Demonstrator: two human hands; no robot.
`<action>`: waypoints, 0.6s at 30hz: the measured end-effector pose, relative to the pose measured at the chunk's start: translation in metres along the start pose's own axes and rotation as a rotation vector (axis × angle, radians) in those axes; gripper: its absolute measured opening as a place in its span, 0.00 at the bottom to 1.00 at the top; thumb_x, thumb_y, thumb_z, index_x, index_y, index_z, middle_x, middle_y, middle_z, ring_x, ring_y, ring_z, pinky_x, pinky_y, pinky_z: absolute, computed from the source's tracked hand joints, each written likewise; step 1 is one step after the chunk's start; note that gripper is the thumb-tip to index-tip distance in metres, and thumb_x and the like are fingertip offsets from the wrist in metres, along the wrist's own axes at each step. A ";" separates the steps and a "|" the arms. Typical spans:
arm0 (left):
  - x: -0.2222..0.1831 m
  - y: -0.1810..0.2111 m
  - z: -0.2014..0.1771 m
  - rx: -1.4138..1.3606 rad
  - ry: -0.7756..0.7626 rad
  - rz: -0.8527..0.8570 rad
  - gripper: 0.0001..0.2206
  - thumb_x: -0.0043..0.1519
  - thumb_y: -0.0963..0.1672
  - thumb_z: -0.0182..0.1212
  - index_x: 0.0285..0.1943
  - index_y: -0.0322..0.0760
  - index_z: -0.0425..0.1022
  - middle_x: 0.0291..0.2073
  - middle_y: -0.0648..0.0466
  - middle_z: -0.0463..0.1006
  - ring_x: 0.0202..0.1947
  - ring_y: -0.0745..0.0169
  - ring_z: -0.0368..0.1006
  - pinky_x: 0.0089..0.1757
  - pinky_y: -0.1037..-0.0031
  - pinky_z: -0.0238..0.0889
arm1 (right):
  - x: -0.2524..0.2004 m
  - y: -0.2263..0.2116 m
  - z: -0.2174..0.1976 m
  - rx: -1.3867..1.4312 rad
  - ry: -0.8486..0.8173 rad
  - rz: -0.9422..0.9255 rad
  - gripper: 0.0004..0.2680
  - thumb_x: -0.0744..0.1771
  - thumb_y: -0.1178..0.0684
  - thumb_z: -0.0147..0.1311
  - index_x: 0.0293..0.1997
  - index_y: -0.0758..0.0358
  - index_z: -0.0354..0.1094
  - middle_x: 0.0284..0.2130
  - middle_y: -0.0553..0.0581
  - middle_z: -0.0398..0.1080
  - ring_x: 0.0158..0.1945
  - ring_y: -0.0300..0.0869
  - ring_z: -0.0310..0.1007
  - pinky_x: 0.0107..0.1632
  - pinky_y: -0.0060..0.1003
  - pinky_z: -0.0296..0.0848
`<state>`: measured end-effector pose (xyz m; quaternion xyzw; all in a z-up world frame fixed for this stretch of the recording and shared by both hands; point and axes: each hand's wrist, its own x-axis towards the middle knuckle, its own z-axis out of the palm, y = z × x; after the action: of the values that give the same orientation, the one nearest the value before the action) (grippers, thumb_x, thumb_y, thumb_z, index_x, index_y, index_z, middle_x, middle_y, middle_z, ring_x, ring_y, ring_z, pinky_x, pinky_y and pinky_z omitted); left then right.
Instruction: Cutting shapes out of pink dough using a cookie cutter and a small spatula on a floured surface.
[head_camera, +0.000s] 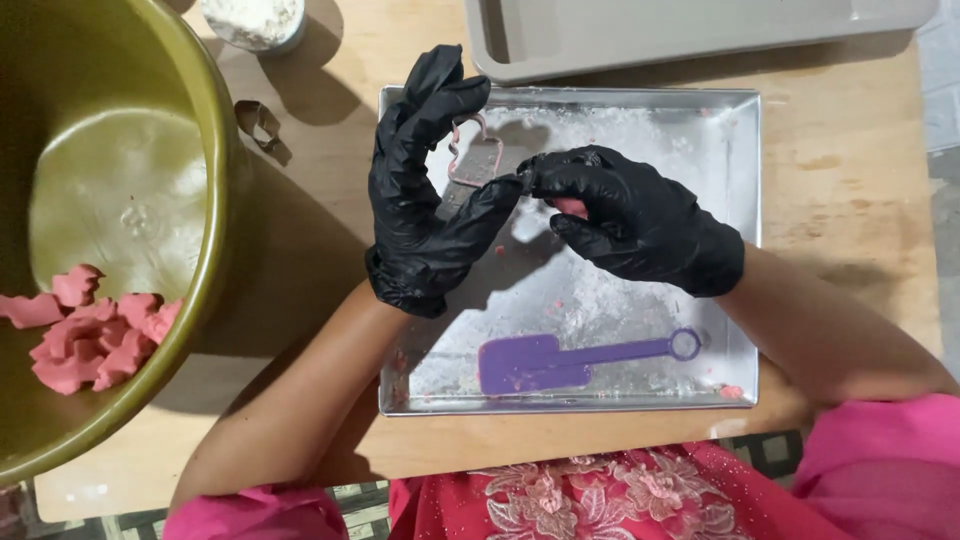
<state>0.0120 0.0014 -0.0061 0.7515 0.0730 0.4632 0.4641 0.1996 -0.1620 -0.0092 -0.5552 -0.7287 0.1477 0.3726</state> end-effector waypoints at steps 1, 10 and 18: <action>0.000 -0.001 0.000 0.001 -0.002 0.002 0.21 0.68 0.44 0.69 0.69 0.41 0.68 0.72 0.47 0.66 0.79 0.45 0.57 0.79 0.48 0.53 | 0.001 -0.002 0.000 0.000 0.002 -0.001 0.17 0.70 0.61 0.55 0.69 0.63 0.58 0.60 0.64 0.69 0.61 0.58 0.73 0.62 0.48 0.74; 0.001 0.005 -0.002 -0.019 -0.018 -0.010 0.21 0.70 0.47 0.66 0.71 0.44 0.67 0.72 0.49 0.65 0.80 0.47 0.55 0.79 0.48 0.54 | 0.009 -0.029 -0.012 0.030 0.041 0.203 0.16 0.67 0.53 0.63 0.61 0.60 0.65 0.46 0.57 0.74 0.51 0.50 0.78 0.54 0.42 0.74; -0.003 0.002 -0.001 0.030 -0.023 -0.066 0.22 0.68 0.49 0.67 0.70 0.46 0.68 0.75 0.46 0.63 0.81 0.45 0.55 0.80 0.48 0.43 | 0.010 -0.027 -0.002 0.663 0.168 0.226 0.09 0.73 0.62 0.45 0.61 0.70 0.62 0.25 0.45 0.59 0.25 0.28 0.52 0.30 0.26 0.59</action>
<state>0.0090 -0.0004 -0.0060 0.7608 0.0991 0.4379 0.4687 0.1817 -0.1618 0.0132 -0.4915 -0.5419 0.3702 0.5724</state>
